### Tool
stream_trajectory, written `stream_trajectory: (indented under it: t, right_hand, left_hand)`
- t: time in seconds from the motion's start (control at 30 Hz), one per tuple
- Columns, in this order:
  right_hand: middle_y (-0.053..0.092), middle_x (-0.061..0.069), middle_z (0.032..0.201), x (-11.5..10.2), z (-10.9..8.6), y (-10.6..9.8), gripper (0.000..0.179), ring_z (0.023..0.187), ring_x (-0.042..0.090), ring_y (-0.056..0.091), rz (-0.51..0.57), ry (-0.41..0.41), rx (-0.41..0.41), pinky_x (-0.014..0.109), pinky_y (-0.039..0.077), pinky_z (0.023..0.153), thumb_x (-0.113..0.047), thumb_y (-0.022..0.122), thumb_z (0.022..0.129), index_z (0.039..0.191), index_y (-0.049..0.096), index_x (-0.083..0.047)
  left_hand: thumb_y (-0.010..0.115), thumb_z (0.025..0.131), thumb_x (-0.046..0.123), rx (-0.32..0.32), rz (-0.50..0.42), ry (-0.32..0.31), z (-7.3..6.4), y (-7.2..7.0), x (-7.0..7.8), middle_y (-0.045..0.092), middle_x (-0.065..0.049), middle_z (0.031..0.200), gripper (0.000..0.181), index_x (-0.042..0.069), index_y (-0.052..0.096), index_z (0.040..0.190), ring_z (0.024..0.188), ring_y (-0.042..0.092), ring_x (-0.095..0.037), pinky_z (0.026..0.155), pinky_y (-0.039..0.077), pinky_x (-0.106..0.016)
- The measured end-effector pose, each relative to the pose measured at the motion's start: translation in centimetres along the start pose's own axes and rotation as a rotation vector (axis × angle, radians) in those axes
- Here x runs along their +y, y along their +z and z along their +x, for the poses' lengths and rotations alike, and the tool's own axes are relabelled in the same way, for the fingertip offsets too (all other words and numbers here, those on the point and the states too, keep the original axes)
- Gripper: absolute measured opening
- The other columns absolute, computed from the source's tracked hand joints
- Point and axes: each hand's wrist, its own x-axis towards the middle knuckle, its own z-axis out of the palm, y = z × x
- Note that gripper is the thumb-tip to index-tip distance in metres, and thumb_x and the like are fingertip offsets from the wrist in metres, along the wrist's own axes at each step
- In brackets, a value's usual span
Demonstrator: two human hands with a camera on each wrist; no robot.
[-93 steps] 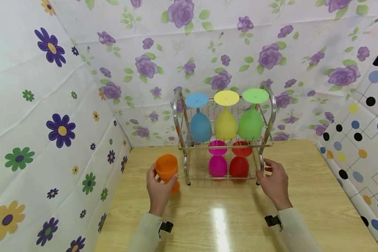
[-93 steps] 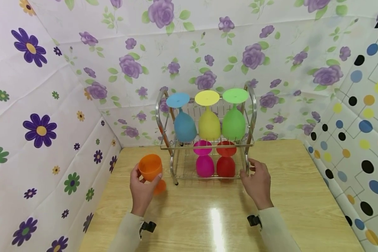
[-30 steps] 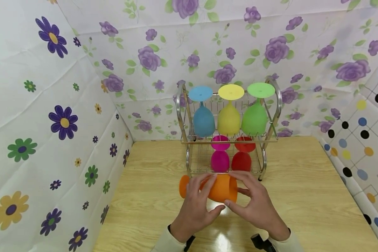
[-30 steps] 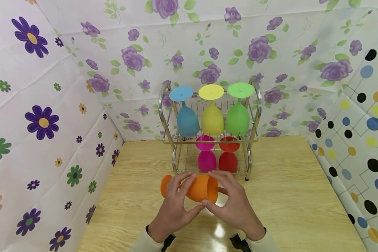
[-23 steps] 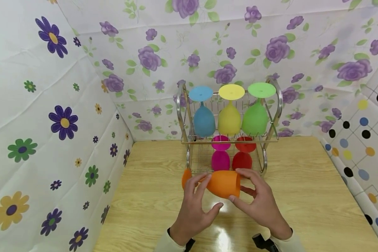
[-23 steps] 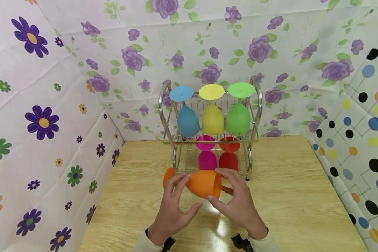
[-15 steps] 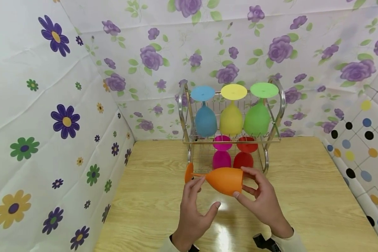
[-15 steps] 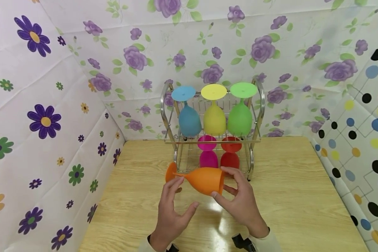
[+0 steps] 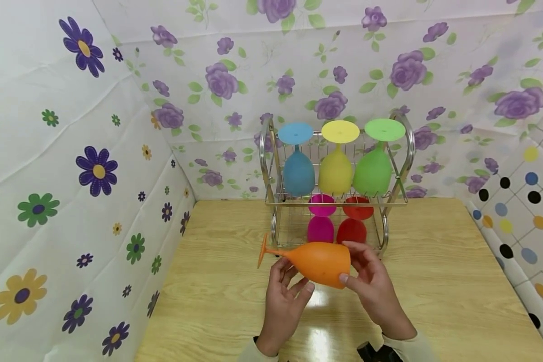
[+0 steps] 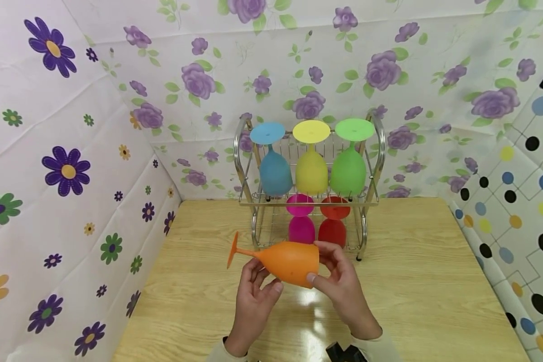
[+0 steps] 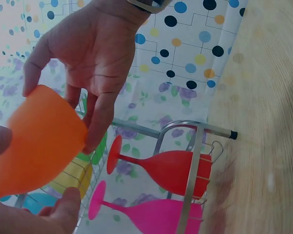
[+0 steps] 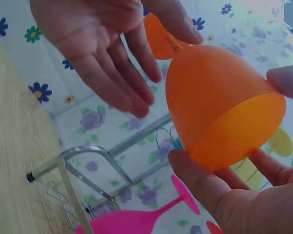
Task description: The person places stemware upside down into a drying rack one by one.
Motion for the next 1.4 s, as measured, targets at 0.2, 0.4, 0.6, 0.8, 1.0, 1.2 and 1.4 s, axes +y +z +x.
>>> stream_trajectory:
  t: [0.2,0.4,0.6,0.8,1.0,1.2,1.4]
  right_hand:
    - [0.052,0.007,0.141,0.5,-0.3,1.0,0.057,0.121,0.016,0.062,0.104,0.065,-0.02,0.03,0.062,0.098,0.011,0.057,0.098,0.15,0.038,0.004]
    - [0.05,0.008,0.142,1.0,-0.5,1.2,0.055,0.123,0.015,0.063,0.154,0.099,-0.041,0.031,0.061,0.1,0.008,0.052,0.099,0.151,0.035,0.002]
    - [0.052,0.007,0.142,1.3,-0.1,0.3,0.053,0.125,0.016,0.065,0.076,0.113,-0.041,0.031,0.062,0.097,0.005,0.055,0.103,0.153,0.035,0.004]
    - [0.055,0.007,0.147,1.9,0.2,-1.5,0.053,0.133,0.018,0.062,-0.058,0.105,0.031,0.031,0.061,0.099,0.003,0.062,0.103,0.151,0.039,0.007]
    - [0.059,0.002,0.142,2.1,0.3,-3.3,0.051,0.133,0.017,0.062,-0.088,0.12,0.112,0.033,0.061,0.099,0.001,0.063,0.104,0.149,0.04,0.008]
    - [0.06,0.0,0.141,2.0,0.3,-4.5,0.05,0.134,0.018,0.061,-0.168,0.133,0.176,0.024,0.059,0.1,-0.003,0.066,0.103,0.147,0.044,0.007]
    - [0.062,-0.005,0.138,1.9,0.5,-5.9,0.048,0.13,0.019,0.061,-0.314,0.127,0.22,0.017,0.057,0.098,-0.012,0.068,0.104,0.145,0.05,0.005]
  left_hand:
    - [0.065,0.099,-0.007,-0.065,-0.219,0.078,0.6,-0.2,-0.6,0.046,-0.016,0.151,0.064,-0.003,0.031,0.153,0.138,0.055,-0.026,0.106,0.059,-0.036]
    - [0.064,0.099,-0.007,-0.101,-0.289,0.099,1.0,-0.3,-0.6,0.048,-0.017,0.151,0.065,-0.005,0.032,0.155,0.137,0.056,-0.028,0.109,0.056,-0.041]
    - [0.07,0.095,-0.01,-0.083,-0.247,0.08,1.9,-0.6,-0.4,0.052,-0.018,0.149,0.067,-0.005,0.038,0.154,0.136,0.058,-0.03,0.108,0.057,-0.044]
    - [0.078,0.091,-0.005,-0.036,-0.098,0.087,3.0,-1.6,-0.3,0.058,-0.015,0.144,0.062,0.001,0.051,0.147,0.131,0.062,-0.027,0.105,0.06,-0.042]
    - [0.082,0.089,-0.003,0.029,0.056,0.124,3.8,-2.4,-0.6,0.06,-0.012,0.143,0.07,0.013,0.055,0.151,0.128,0.061,-0.023,0.102,0.061,-0.039]
    - [0.085,0.088,0.003,0.058,0.158,0.129,4.3,-3.0,-0.8,0.061,-0.008,0.145,0.072,0.021,0.056,0.151,0.131,0.061,-0.027,0.104,0.06,-0.04]
    - [0.087,0.087,0.011,0.077,0.234,0.094,4.6,-3.4,-1.2,0.061,-0.001,0.144,0.069,0.027,0.059,0.148,0.133,0.06,-0.031,0.103,0.06,-0.039]
